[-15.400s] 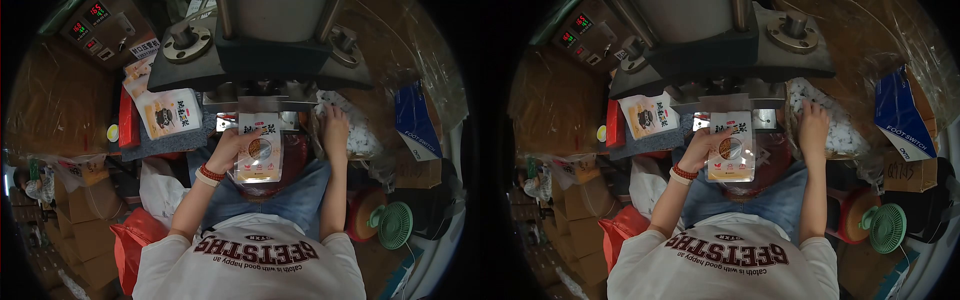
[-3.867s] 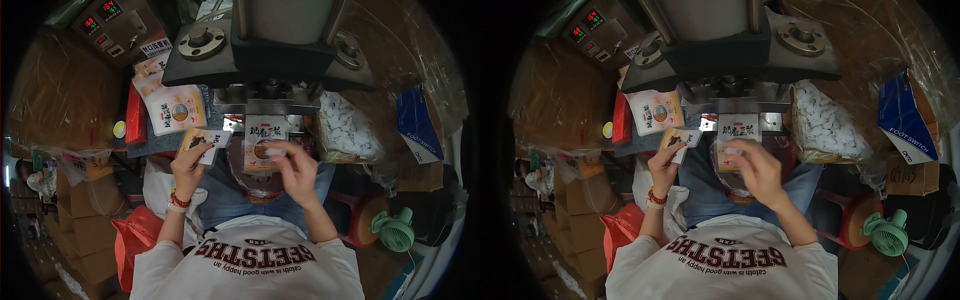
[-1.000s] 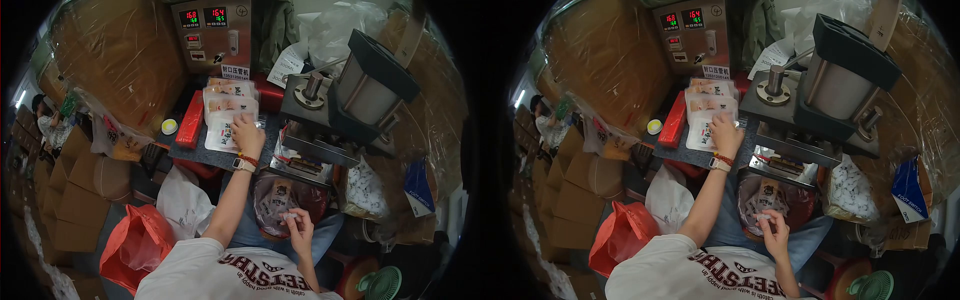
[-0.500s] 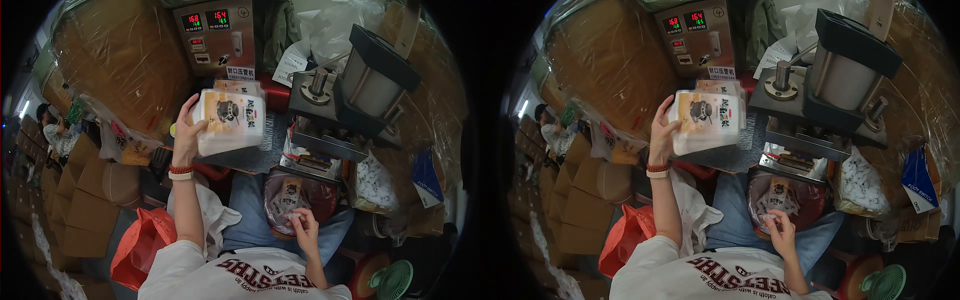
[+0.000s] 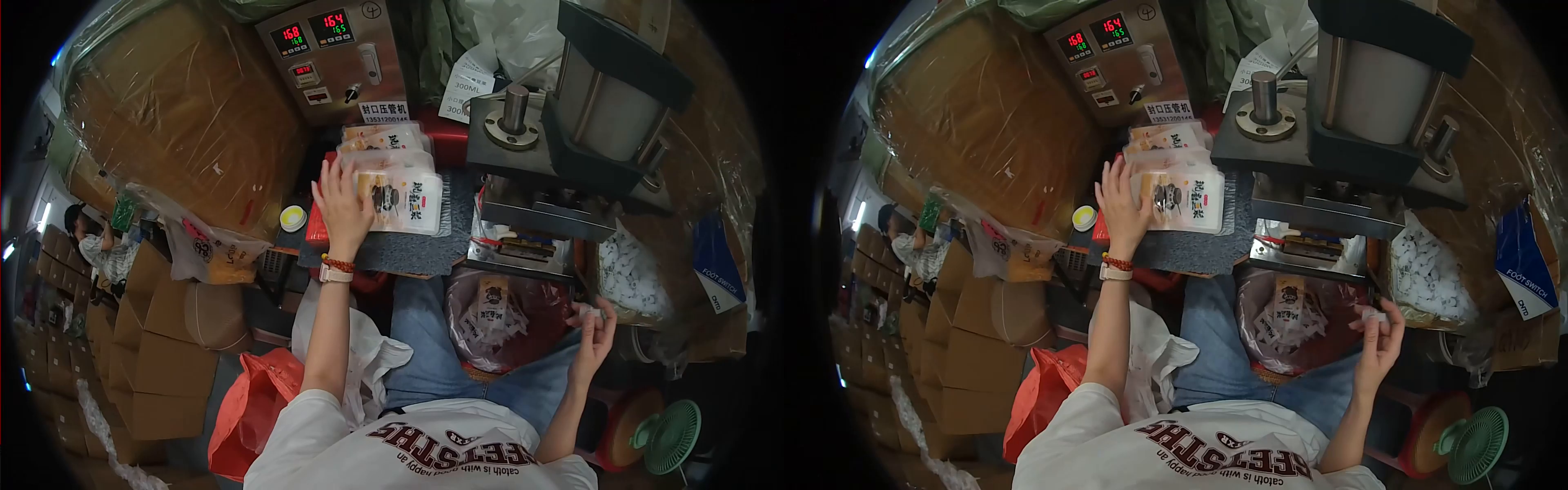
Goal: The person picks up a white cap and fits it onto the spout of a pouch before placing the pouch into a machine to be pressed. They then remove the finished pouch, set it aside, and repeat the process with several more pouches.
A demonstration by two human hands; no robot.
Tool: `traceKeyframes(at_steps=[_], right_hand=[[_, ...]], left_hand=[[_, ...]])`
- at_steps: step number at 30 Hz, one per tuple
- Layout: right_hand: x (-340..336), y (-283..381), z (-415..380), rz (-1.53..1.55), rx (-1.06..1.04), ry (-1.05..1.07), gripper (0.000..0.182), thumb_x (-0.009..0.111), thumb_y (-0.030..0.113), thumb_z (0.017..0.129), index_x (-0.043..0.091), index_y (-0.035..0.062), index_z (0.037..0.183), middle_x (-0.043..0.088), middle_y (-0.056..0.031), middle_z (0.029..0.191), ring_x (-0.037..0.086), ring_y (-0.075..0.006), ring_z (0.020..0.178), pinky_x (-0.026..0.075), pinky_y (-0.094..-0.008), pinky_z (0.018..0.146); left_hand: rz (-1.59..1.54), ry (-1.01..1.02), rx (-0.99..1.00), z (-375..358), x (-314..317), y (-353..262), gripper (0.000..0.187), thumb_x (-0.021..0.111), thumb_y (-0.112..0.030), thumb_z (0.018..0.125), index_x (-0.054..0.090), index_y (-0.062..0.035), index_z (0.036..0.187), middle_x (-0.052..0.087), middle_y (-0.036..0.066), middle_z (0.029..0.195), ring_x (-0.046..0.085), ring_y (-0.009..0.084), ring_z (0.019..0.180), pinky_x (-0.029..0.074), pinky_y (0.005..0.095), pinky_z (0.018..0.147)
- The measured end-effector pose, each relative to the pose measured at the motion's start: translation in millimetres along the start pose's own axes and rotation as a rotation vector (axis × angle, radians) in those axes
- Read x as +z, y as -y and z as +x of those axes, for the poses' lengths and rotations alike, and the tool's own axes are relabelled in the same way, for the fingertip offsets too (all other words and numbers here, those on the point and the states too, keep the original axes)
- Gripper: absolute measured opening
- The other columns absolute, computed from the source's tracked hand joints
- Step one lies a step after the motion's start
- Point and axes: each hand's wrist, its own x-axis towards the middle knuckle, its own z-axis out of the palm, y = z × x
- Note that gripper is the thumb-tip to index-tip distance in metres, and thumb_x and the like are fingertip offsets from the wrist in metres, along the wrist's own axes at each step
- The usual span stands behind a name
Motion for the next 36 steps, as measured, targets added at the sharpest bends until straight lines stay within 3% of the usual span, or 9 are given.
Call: traceKeyframes(at_steps=[3,7,13,16,19,21,26,30,36], right_hand=[[-2,9,11,0.021,-0.083,-0.008,0.033,0.053,0.012,0.097,0.044,0.0004,0.126,0.066,-0.0141,0.102,0.059,-0.0123,0.080,0.047,-0.0247,0.078],[21,6,-11,0.021,0.048,0.151,0.029,0.052,0.008,0.097,0.045,-0.0008,0.124,0.065,-0.0163,0.109,0.061,-0.0144,0.087,0.048,-0.0262,0.083],[30,-29,-66,-0.086,0.369,0.462,0.017,0.063,0.002,0.088,0.060,-0.0013,0.105,0.066,-0.0101,0.105,0.061,-0.0114,0.088,0.048,-0.0226,0.079],[37,-21,-62,-0.221,0.055,0.492,0.016,0.064,0.001,0.087,0.063,-0.0023,0.103,0.063,-0.0064,0.100,0.059,-0.0089,0.086,0.046,-0.0208,0.074],[33,-25,-58,-0.187,0.149,0.421,0.017,0.065,0.001,0.085,0.064,-0.0031,0.101,0.059,-0.0047,0.096,0.056,-0.0086,0.084,0.044,-0.0209,0.072],[31,-30,-54,-0.153,0.152,0.419,0.017,0.067,0.002,0.084,0.064,-0.0022,0.100,0.061,-0.0069,0.095,0.058,-0.0118,0.081,0.045,-0.0221,0.072],[30,-30,-51,-0.149,0.154,0.403,0.018,0.068,0.006,0.084,0.064,-0.0012,0.100,0.062,-0.0069,0.093,0.058,-0.0122,0.077,0.045,-0.0220,0.068],[29,-38,-53,-0.123,0.212,0.408,0.018,0.069,0.006,0.084,0.064,-0.0011,0.100,0.061,-0.0062,0.092,0.056,-0.0106,0.074,0.045,-0.0211,0.066],[34,-32,-50,-0.141,0.262,0.433,0.016,0.066,0.003,0.086,0.062,-0.0018,0.101,0.056,-0.0025,0.094,0.052,-0.0070,0.078,0.040,-0.0186,0.068]], left_hand=[[-0.078,0.165,0.272,4,12,-40,0.063,0.058,-0.031,0.088,0.034,-0.0144,0.144,0.031,0.009,0.151,0.022,0.0312,0.142,0.013,0.0562,0.113],[-0.011,0.236,0.129,-45,68,-54,0.059,0.047,-0.043,0.094,0.036,-0.0129,0.145,0.030,0.011,0.153,0.024,0.0312,0.141,0.012,0.0550,0.113],[0.003,0.236,0.099,-72,39,-54,0.049,0.049,-0.030,0.095,0.045,-0.0071,0.138,0.045,0.012,0.143,0.038,0.0294,0.134,0.017,0.0497,0.113],[-0.012,0.255,0.161,-93,14,-64,0.048,0.055,-0.030,0.092,0.049,-0.0055,0.134,0.050,0.009,0.138,0.040,0.0279,0.133,0.014,0.0532,0.113],[-0.056,0.338,0.144,-117,-8,-69,0.050,0.055,-0.031,0.093,0.048,-0.0060,0.135,0.049,0.009,0.139,0.038,0.0259,0.135,0.013,0.0533,0.113],[-0.154,0.279,0.007,-109,-26,-56,0.049,0.054,-0.029,0.093,0.047,-0.0070,0.135,0.049,0.009,0.140,0.038,0.0256,0.135,0.014,0.0508,0.114],[0.267,-0.026,-0.323,-53,-42,79,0.034,0.060,-0.022,0.089,0.062,-0.0102,0.120,0.058,0.013,0.116,0.049,0.0311,0.110,0.041,0.0435,0.090],[0.360,0.104,-0.084,-59,-30,139,0.020,0.066,-0.024,0.084,0.073,-0.0129,0.098,0.057,0.008,0.120,0.048,0.0302,0.114,0.041,0.0408,0.089],[0.219,0.111,-0.101,-56,-27,146,0.017,0.073,-0.018,0.077,0.072,-0.0073,0.091,0.057,0.008,0.120,0.049,0.0279,0.113,0.040,0.0410,0.090]])
